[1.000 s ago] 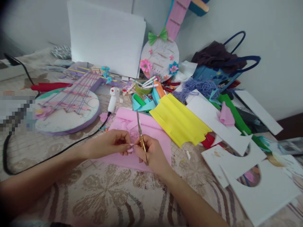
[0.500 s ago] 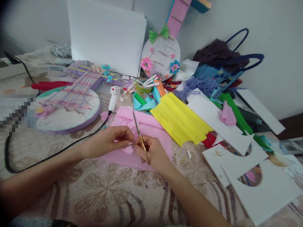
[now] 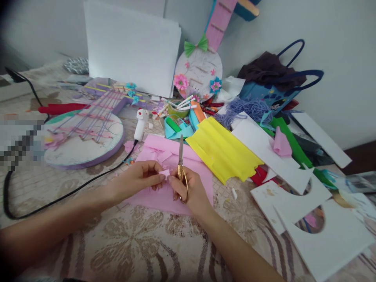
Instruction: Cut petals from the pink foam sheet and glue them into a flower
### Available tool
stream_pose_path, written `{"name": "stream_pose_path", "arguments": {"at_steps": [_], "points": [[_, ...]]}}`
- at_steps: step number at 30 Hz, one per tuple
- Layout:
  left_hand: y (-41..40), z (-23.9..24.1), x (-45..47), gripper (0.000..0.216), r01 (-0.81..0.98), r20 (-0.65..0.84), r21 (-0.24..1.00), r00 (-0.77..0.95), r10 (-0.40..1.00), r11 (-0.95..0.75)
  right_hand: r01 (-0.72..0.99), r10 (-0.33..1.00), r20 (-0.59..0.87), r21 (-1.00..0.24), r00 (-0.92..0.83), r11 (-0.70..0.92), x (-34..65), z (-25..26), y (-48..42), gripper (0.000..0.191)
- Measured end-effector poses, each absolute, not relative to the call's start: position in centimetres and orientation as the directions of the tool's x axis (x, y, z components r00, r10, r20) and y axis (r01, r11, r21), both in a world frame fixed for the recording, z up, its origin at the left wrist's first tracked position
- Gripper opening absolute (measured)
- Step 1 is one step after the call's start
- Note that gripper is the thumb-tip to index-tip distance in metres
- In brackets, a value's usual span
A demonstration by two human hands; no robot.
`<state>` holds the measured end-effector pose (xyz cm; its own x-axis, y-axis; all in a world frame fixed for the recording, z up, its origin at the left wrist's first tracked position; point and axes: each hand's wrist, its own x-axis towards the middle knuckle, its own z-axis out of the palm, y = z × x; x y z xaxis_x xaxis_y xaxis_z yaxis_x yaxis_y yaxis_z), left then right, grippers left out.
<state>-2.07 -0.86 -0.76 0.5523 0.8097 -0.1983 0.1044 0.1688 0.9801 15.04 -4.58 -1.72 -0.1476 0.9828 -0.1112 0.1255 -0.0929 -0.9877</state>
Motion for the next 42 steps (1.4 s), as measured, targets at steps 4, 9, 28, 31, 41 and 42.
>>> {"name": "stream_pose_path", "arguments": {"at_steps": [4,9,28,31,41,42], "points": [[-0.7,-0.9,-2.2,0.013,0.132,-0.185,0.982,0.556,0.810,0.133,0.115,0.974,-0.148,-0.985,-0.171,-0.130,14.9,-1.7,-4.7,0.008],[-0.7,-0.7,-2.2,0.013,0.114,-0.189,0.982,0.558,0.808,0.151,0.148,0.973,-0.154,-0.981,-0.172,-0.129,14.8,-1.4,-4.7,0.011],[0.7,0.6,-3.0,0.017,-0.199,-0.165,0.946,0.384,0.909,0.256,0.362,0.949,-0.191,-0.928,-0.252,-0.091,14.9,-2.1,-5.3,0.040],[0.6,0.5,-3.0,0.017,-0.202,-0.174,0.943,0.374,0.911,0.263,0.374,0.948,-0.196,-0.923,-0.251,-0.092,15.0,-2.2,-5.4,0.038],[0.7,0.1,-3.0,0.021,-0.257,-0.194,0.916,0.392,0.899,0.309,0.371,0.947,-0.186,-0.925,-0.260,-0.080,15.0,-2.3,-5.3,0.033],[0.6,0.1,-2.9,0.020,-0.255,-0.194,0.917,0.391,0.900,0.308,0.371,0.947,-0.189,-0.925,-0.261,-0.083,15.0,-2.3,-5.3,0.033]]}}
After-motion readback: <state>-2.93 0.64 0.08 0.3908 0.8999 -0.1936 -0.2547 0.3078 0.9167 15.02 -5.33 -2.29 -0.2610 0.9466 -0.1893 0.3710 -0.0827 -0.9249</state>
